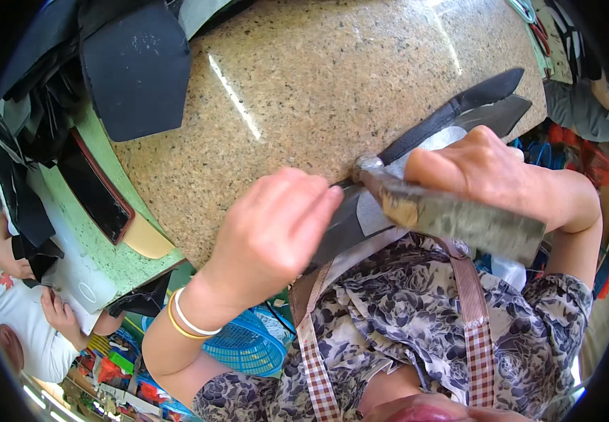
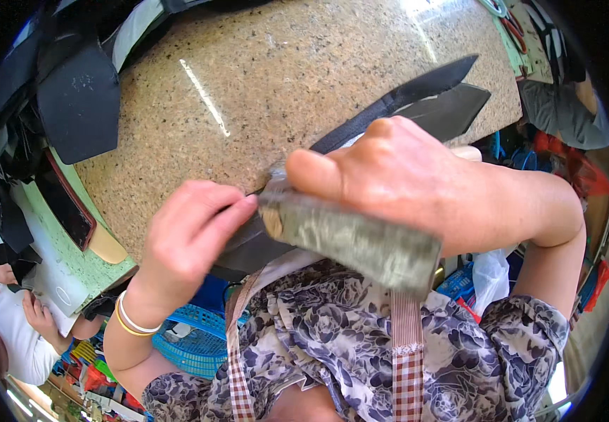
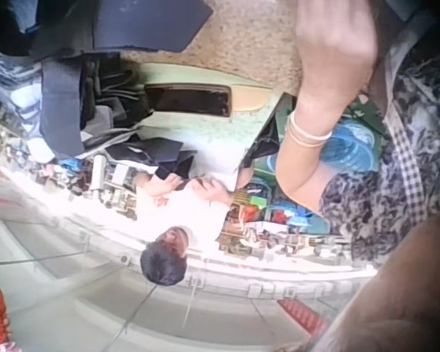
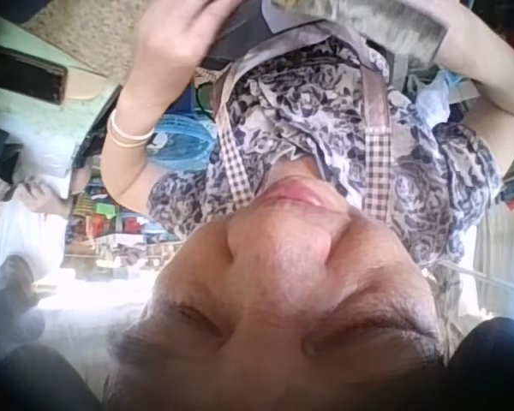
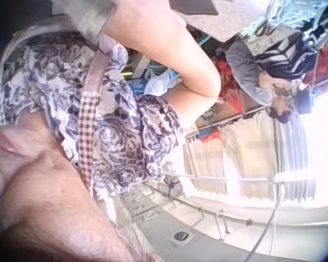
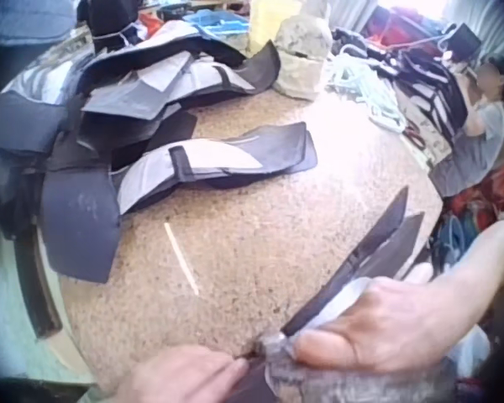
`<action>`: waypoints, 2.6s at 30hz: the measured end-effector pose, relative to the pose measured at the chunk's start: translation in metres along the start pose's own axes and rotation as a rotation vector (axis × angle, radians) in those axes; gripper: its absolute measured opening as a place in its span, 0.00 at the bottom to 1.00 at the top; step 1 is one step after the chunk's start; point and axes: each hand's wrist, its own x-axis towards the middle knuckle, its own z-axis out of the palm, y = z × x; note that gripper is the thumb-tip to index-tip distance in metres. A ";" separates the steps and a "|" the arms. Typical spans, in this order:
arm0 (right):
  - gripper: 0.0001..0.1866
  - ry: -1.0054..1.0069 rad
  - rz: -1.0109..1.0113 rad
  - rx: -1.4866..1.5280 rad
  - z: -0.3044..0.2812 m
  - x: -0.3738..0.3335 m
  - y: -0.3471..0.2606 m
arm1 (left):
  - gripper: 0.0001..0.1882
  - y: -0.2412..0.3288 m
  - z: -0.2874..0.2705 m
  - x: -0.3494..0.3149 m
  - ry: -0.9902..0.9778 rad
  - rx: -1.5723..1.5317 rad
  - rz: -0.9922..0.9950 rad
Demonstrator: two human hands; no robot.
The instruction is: The person applies strips to the edges of leather shoe pieces, folds the edges over by hand, and hammers the seams with a hammer before sorting the pieces into a basket.
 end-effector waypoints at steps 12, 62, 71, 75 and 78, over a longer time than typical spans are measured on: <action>0.12 0.216 -0.181 -0.151 0.013 0.021 -0.011 | 0.14 0.025 0.020 -0.030 0.216 0.203 -0.169; 0.08 0.602 -0.370 -0.236 -0.019 -0.030 0.041 | 0.34 0.092 0.051 0.067 0.380 -0.743 -0.527; 0.09 0.386 0.062 0.561 0.022 -0.060 0.020 | 0.13 0.070 0.013 0.023 0.427 -0.590 -0.569; 0.09 0.505 0.100 0.474 0.043 -0.050 0.016 | 0.09 0.050 0.007 -0.001 0.392 -0.460 -0.652; 0.09 0.536 0.186 0.441 0.043 -0.044 0.010 | 0.06 0.042 0.007 -0.008 0.453 -0.494 -0.748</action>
